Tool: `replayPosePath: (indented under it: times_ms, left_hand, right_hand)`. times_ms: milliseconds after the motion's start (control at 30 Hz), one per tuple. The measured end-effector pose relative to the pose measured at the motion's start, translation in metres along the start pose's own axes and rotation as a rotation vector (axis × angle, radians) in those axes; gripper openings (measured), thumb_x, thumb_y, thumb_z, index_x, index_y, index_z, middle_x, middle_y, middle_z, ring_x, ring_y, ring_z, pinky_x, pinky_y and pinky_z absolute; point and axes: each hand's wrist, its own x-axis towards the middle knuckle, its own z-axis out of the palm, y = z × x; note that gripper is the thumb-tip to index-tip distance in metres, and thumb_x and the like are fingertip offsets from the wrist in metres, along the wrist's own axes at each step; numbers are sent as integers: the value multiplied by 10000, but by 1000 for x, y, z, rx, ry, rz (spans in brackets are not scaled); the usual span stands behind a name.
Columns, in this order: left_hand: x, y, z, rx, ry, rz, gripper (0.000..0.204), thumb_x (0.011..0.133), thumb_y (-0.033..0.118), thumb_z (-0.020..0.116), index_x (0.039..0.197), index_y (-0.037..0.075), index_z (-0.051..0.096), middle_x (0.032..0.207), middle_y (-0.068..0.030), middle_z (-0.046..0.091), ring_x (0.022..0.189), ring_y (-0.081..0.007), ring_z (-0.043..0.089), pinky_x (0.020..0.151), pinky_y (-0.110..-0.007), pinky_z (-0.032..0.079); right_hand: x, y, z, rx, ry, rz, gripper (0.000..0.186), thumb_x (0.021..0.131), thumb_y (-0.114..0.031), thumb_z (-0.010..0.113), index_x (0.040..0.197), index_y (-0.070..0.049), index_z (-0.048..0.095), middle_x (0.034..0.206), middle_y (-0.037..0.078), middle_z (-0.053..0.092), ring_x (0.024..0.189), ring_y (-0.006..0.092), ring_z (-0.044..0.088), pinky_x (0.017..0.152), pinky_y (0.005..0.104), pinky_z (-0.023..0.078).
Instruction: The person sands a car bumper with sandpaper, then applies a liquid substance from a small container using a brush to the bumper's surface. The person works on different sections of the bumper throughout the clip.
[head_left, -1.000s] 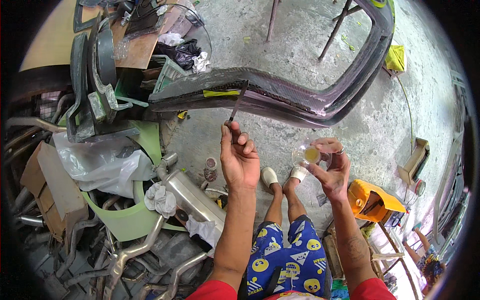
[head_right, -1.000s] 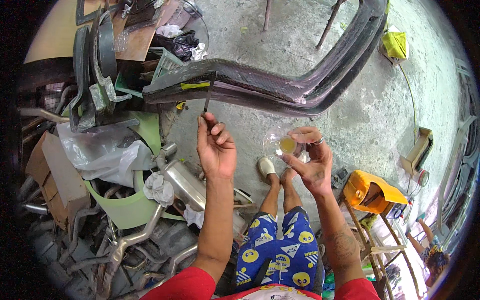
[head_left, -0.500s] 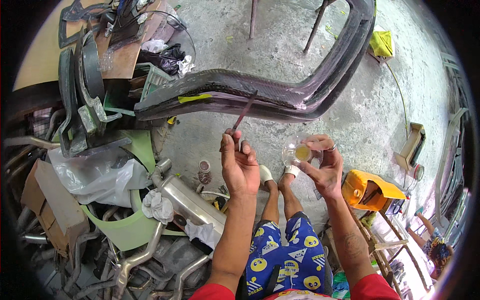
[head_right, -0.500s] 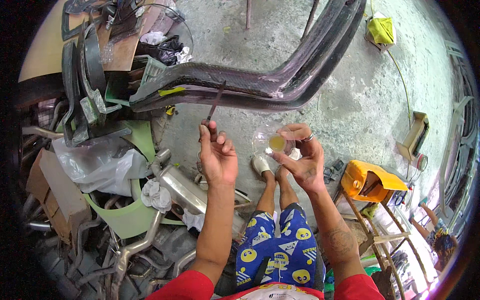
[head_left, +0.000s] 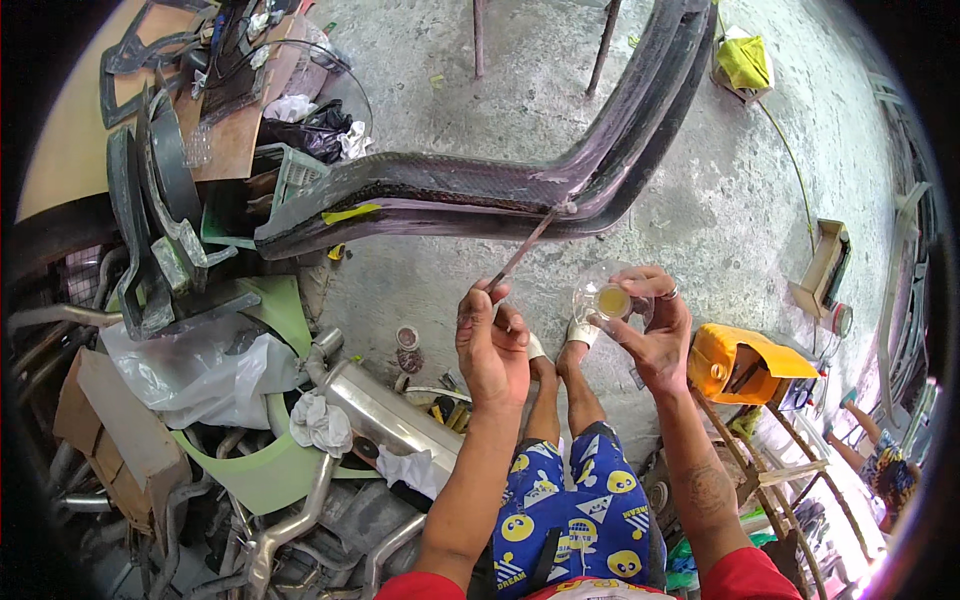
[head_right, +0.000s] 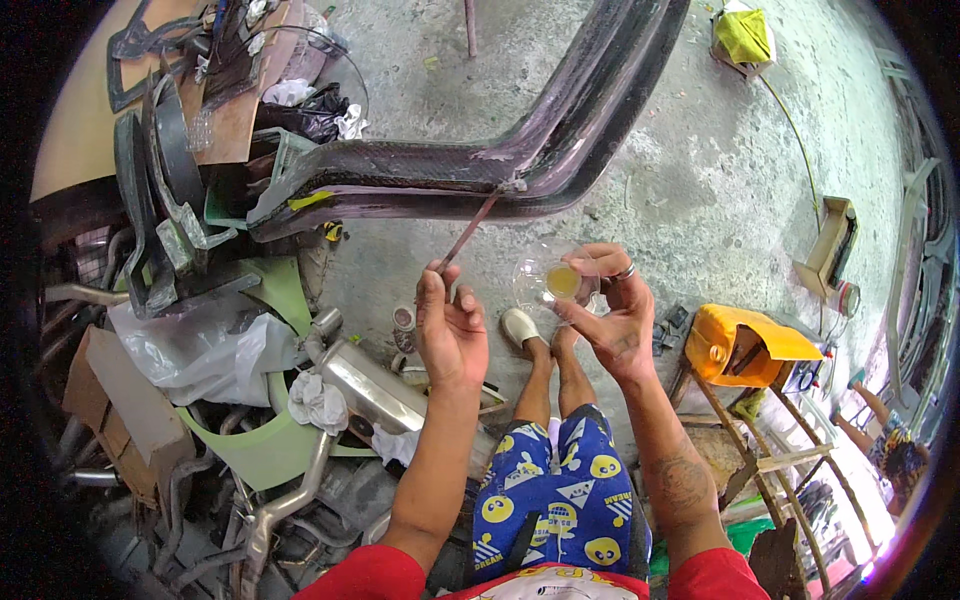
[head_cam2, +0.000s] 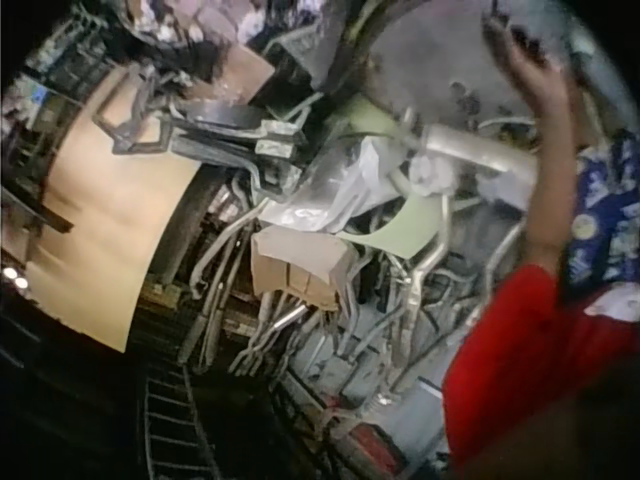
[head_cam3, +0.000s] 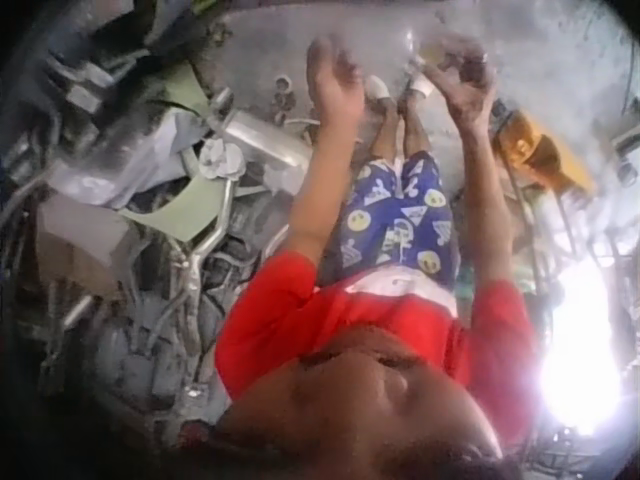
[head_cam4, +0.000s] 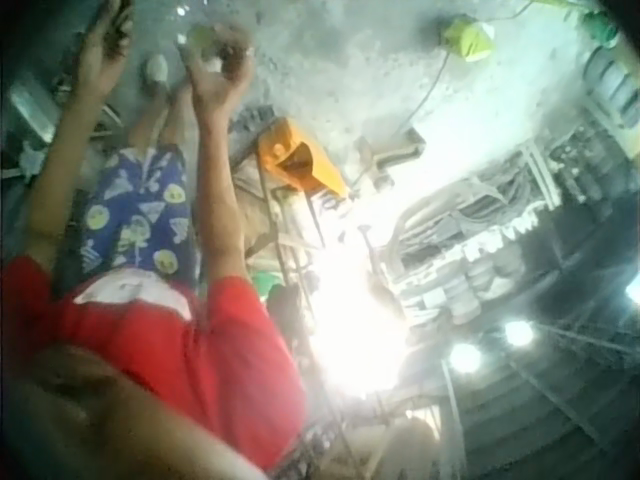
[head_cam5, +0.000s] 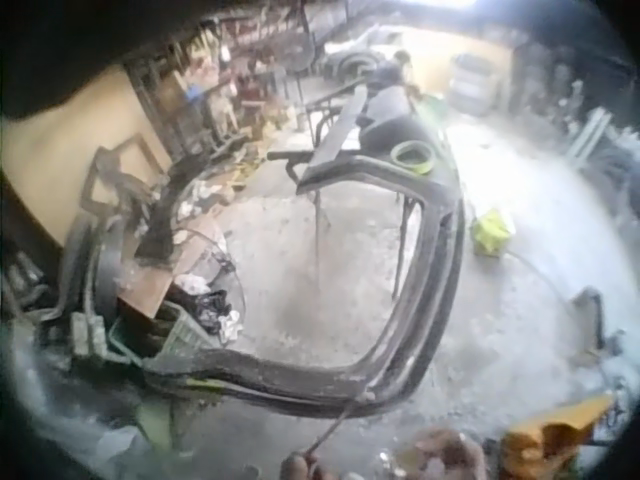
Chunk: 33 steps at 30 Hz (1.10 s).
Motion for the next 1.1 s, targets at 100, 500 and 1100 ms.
replayPosePath:
  times_ms: [100, 500, 1100]
  left_hand:
    - [0, 7, -3, 16, -4, 47, 268, 1040, 302, 630, 1244, 128, 622, 1089, -4, 703, 706, -97, 581, 548, -225, 444]
    - [11, -2, -4, 39, -9, 86, 256, 1046, 310, 621, 1242, 146, 613, 1020, 9, 664, 722, -88, 546, 558, -220, 442]
    - [-49, 25, 1, 115, -99, -45, 193, 1037, 255, 633, 1174, 118, 639, 899, -23, 651, 665, -118, 552, 556, -254, 435]
  right_hand:
    - [-2, 0, -6, 2, 16, 15, 419, 756, 37, 842, 1108, -60, 636, 1179, 68, 607, 963, 119, 579, 827, 279, 476]
    - [-16, 8, -24, 11, 56, 39, 408, 756, 42, 832, 1099, -56, 636, 1203, 67, 603, 1037, 134, 588, 871, 281, 463]
    - [-32, -2, -27, 15, 98, 62, 389, 763, 22, 847, 1073, -70, 630, 1196, 65, 614, 1017, 146, 617, 880, 295, 503]
